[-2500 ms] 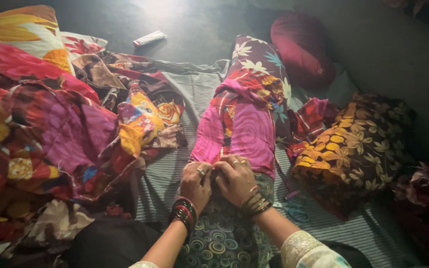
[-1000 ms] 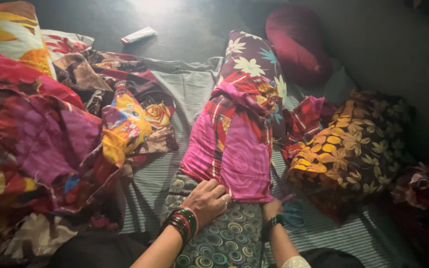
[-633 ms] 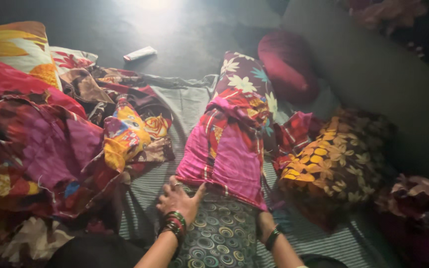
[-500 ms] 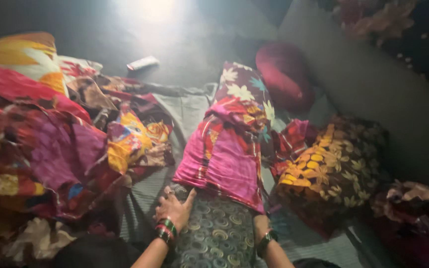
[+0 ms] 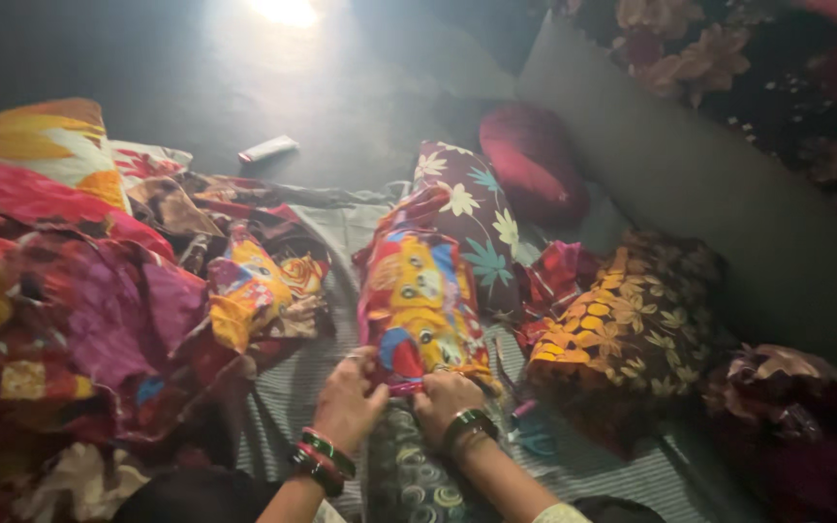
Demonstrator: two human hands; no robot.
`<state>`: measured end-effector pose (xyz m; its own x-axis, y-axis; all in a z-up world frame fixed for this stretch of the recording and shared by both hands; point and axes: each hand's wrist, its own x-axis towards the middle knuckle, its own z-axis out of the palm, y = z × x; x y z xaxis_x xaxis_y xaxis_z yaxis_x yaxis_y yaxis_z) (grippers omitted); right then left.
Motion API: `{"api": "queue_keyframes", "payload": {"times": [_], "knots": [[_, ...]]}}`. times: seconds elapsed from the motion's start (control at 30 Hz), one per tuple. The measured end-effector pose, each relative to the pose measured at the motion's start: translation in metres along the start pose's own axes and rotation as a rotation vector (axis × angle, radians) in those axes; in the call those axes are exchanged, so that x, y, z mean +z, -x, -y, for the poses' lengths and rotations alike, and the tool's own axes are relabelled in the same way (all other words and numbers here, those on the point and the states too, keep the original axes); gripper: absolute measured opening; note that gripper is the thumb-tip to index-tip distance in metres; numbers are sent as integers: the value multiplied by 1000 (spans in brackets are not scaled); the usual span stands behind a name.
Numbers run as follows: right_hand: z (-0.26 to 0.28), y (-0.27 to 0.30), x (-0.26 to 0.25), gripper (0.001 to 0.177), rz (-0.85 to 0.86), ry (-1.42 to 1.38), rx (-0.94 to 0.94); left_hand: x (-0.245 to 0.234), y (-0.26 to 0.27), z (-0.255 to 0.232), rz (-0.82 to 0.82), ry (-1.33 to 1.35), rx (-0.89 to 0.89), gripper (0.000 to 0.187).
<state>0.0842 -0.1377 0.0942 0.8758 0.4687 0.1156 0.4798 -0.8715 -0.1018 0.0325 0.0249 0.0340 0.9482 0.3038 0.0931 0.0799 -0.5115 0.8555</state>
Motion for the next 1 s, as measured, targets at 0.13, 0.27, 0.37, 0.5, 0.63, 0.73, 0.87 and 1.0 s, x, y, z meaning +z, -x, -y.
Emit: {"api": "queue_keyframes", "payload": {"times": [0.13, 0.27, 0.37, 0.5, 0.63, 0.73, 0.87, 1.0], "knots": [[14, 1, 17, 29, -59, -177, -20, -29, 18, -40, -11, -139, 259, 46], [8, -4, 3, 24, -306, -130, -277, -20, 19, -30, -94, 73, 1, 59], [3, -9, -2, 18, -400, -257, -349, 1, 33, -28, -265, -44, 40, 64], [4, -11, -2, 22, -137, -337, -42, 24, 52, -48, -296, -230, 133, 61], [-10, 3, -4, 29, -130, -526, -25, 19, 56, -64, -267, -250, 205, 55], [-42, 43, -11, 23, -164, -393, -54, 24, 54, -83, -211, -196, 179, 33], [-105, 89, -33, 35, -455, -502, -125, 66, 55, -128, -109, -359, 474, 25], [-143, 140, -44, 27, -416, -446, 175, 113, 60, -185, -245, -441, 707, 30]]}}
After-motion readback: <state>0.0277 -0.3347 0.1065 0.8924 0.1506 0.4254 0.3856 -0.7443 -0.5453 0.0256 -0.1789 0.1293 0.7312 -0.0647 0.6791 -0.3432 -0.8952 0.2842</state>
